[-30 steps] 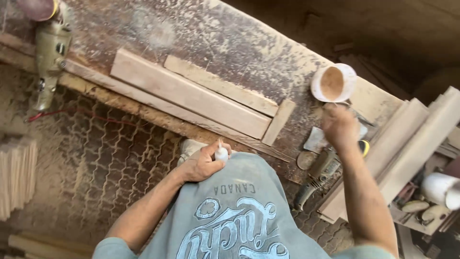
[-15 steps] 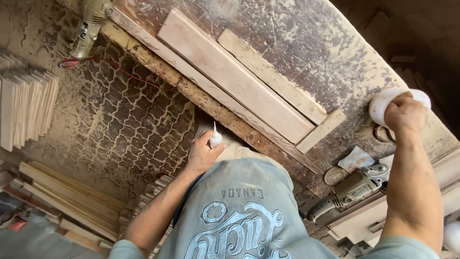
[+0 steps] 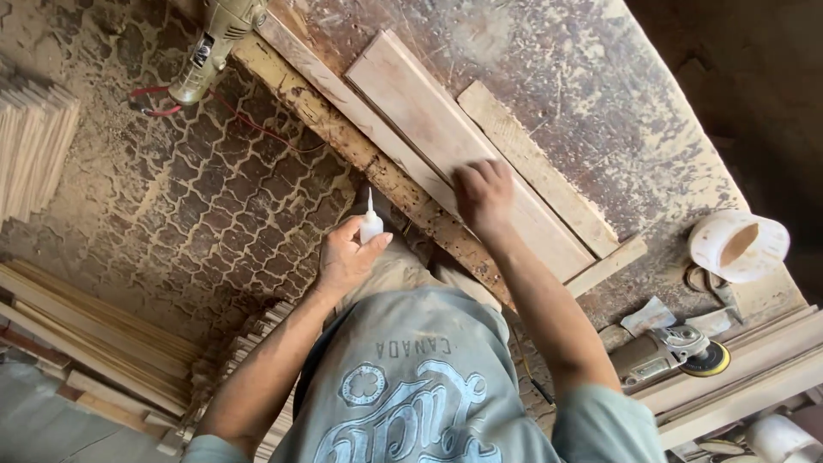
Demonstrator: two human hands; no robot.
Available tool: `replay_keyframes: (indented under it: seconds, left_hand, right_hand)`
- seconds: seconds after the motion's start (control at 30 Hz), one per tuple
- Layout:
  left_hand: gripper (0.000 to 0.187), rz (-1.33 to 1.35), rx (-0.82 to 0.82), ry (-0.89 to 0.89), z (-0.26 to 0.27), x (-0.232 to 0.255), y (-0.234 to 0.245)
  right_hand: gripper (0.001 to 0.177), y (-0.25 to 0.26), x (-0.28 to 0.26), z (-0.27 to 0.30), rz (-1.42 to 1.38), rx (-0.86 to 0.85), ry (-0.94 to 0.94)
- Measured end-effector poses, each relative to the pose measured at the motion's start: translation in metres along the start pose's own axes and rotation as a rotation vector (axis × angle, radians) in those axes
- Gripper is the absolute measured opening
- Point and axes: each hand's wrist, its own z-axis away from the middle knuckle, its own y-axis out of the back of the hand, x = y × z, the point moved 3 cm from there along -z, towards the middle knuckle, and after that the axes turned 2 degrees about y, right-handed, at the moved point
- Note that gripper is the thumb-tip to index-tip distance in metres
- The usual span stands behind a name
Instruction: Sanding wooden planks using an angle grinder and applying glue to bond pieces.
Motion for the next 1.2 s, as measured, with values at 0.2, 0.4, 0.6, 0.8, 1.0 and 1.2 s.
replay_keyframes:
  seconds: [0.2,0.4,0.6,0.8,1.0,1.2]
  left_hand:
    - [0.036,-0.064,-0.033,-0.031,-0.029,-0.008,0.030]
    - [0.033,-0.093,-0.065,-0.117,-0.066,-0.014,0.030]
    - [0.035,-0.192,-0.184,-0.249,-0.101,0.011,0.002]
    - [0.033,-0.109,-0.432,-0.044,-0.129,-0.016,-0.049]
    - [0.035,-0.080,-0.464,0.041,-0.137,-0.008,-0.059]
    - [0.036,-0.134,-0.475,0.083,-0.136,-0.013,-0.061]
  right_hand:
    - [0.057,-0.073,-0.014,-0.013,0.341,-0.090,-0.006]
    - [0.106,-0.096,-0.058,-0.014,0.377,-0.553,-0.291]
    - [0.107,-0.067,-0.043,0.011,0.307,-0.626,-0.386]
    - [0.120,0.020,-0.007,0.121,0.431,-0.610,-0.554]
    - [0.123,0.030,0.001,0.147,0.394,-0.618,-0.605]
    - [0.126,0.026,0.001,0.146,0.386,-0.593,-0.609]
